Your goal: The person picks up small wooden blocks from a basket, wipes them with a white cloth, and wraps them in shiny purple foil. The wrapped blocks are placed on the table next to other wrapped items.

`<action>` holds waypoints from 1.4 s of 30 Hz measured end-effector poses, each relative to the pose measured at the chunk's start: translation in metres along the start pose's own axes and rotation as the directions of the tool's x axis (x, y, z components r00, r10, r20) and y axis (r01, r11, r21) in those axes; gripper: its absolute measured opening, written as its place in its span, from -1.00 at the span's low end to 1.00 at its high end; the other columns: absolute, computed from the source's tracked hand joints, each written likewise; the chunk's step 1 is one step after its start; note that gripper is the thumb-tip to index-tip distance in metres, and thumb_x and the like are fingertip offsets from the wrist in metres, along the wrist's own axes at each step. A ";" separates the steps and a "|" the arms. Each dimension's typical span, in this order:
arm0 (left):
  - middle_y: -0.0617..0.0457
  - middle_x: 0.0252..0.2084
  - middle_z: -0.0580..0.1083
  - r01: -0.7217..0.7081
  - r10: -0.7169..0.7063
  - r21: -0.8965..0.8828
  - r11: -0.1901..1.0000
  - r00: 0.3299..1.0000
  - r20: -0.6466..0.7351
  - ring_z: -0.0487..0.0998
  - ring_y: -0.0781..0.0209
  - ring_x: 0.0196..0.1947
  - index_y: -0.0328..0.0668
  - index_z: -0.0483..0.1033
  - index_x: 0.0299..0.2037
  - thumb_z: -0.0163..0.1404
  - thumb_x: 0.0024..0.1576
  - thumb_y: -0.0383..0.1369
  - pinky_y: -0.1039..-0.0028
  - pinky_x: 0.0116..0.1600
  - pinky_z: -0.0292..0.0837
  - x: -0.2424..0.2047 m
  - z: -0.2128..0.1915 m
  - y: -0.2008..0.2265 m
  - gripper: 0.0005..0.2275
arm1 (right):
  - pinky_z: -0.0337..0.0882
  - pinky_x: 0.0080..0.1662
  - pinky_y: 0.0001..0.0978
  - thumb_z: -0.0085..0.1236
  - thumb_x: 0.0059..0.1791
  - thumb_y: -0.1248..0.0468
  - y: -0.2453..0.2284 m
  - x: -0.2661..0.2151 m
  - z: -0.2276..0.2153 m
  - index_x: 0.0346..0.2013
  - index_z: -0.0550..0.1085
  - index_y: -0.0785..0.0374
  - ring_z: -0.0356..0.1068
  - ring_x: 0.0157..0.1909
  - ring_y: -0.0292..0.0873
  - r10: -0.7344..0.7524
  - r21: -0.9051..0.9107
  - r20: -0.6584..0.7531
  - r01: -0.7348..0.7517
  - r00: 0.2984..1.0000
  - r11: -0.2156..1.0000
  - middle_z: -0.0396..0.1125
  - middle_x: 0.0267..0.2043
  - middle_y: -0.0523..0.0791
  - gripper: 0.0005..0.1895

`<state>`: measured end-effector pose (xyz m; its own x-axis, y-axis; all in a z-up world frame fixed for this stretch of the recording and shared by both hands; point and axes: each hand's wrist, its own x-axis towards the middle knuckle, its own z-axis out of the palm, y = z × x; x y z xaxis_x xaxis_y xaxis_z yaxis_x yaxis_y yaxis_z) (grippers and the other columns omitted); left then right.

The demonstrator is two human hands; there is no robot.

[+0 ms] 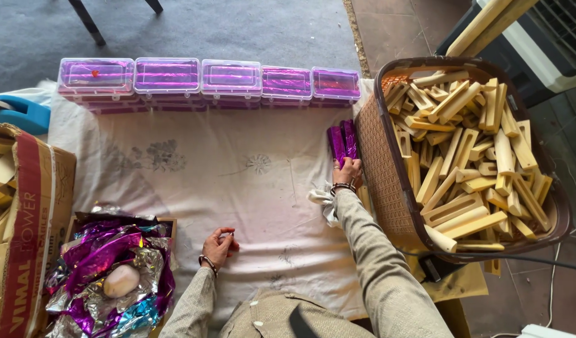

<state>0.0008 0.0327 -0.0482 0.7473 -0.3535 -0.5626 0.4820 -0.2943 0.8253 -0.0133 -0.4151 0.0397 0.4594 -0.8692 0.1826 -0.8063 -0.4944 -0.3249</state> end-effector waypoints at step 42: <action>0.01 -0.37 0.63 -0.073 0.073 0.003 0.997 0.997 -0.015 0.67 0.23 -0.39 -0.11 0.49 0.11 -0.05 0.28 -0.35 0.48 -0.36 0.50 0.005 -0.001 -0.002 -0.77 | 0.35 0.17 -0.05 0.40 -0.18 0.10 0.129 -0.146 -0.080 0.04 0.36 0.07 0.29 0.22 0.01 0.023 -0.142 0.342 0.027 0.939 0.989 0.34 0.06 -0.08 -0.43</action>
<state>0.0043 0.0326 -0.0527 0.7873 -0.3613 -0.4997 0.4246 -0.2700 0.8642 -0.2140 -0.3519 0.0453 0.5404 -0.8273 -0.1534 -0.8382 -0.5132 -0.1846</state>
